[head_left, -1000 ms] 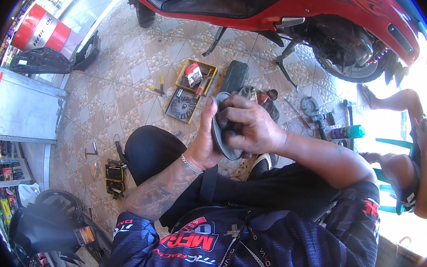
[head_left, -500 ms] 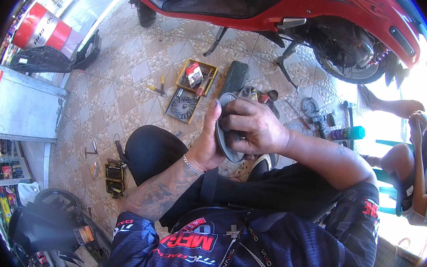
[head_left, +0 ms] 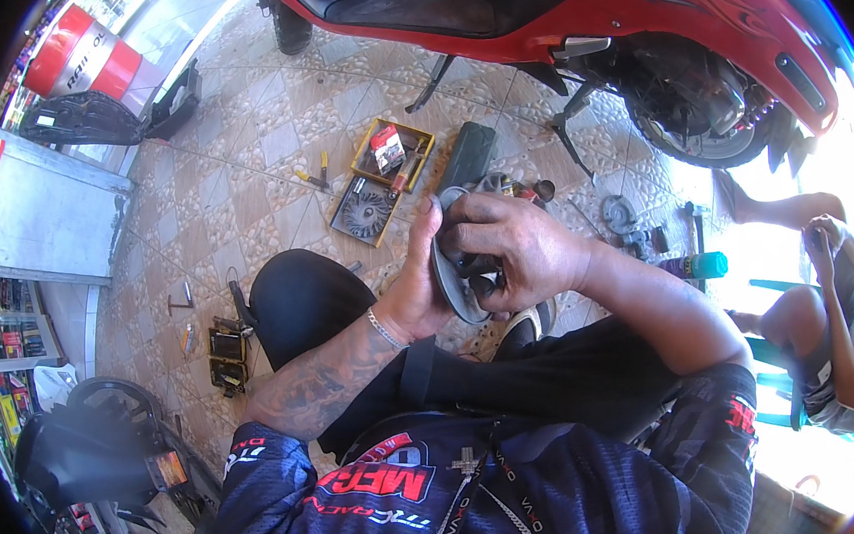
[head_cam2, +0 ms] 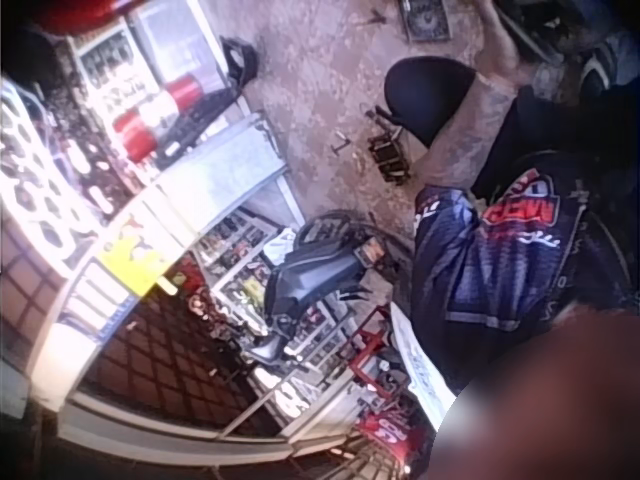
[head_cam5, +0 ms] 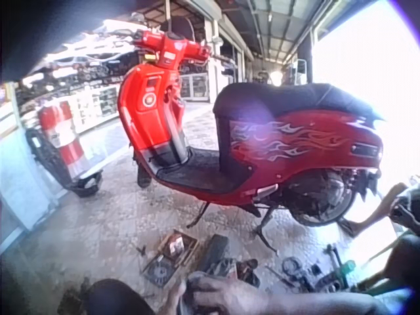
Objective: The person sits on the floor in a workshop and cleans a circular metal scooter part with a cloth. They then use a screwdriver to adjust or remove a small internal component from the part.
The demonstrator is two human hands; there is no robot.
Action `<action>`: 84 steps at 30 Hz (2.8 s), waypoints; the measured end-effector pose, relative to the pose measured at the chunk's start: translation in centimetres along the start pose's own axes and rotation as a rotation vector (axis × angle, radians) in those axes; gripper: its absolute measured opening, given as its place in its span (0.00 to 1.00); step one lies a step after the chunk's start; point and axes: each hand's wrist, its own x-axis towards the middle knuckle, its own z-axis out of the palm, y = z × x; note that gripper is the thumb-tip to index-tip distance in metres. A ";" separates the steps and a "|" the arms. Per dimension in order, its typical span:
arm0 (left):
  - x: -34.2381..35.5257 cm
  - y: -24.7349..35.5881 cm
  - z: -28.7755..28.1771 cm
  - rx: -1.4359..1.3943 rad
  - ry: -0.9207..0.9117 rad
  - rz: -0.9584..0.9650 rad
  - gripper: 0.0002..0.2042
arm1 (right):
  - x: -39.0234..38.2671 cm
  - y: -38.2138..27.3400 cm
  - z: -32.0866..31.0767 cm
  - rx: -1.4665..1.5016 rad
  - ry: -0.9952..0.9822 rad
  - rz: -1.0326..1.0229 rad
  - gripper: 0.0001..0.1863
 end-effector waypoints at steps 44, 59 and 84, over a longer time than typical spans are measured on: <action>0.3 0.1 -0.9 -0.022 -0.015 -0.027 0.45 | -0.4 0.8 3.9 0.038 0.328 0.069 0.22; 0.3 0.0 -0.8 0.026 -0.037 -0.065 0.46 | -0.6 0.7 2.5 0.047 0.257 0.021 0.21; -0.1 1.3 -1.1 -0.089 -0.124 0.025 0.51 | -1.4 1.6 -0.2 0.062 0.161 0.181 0.32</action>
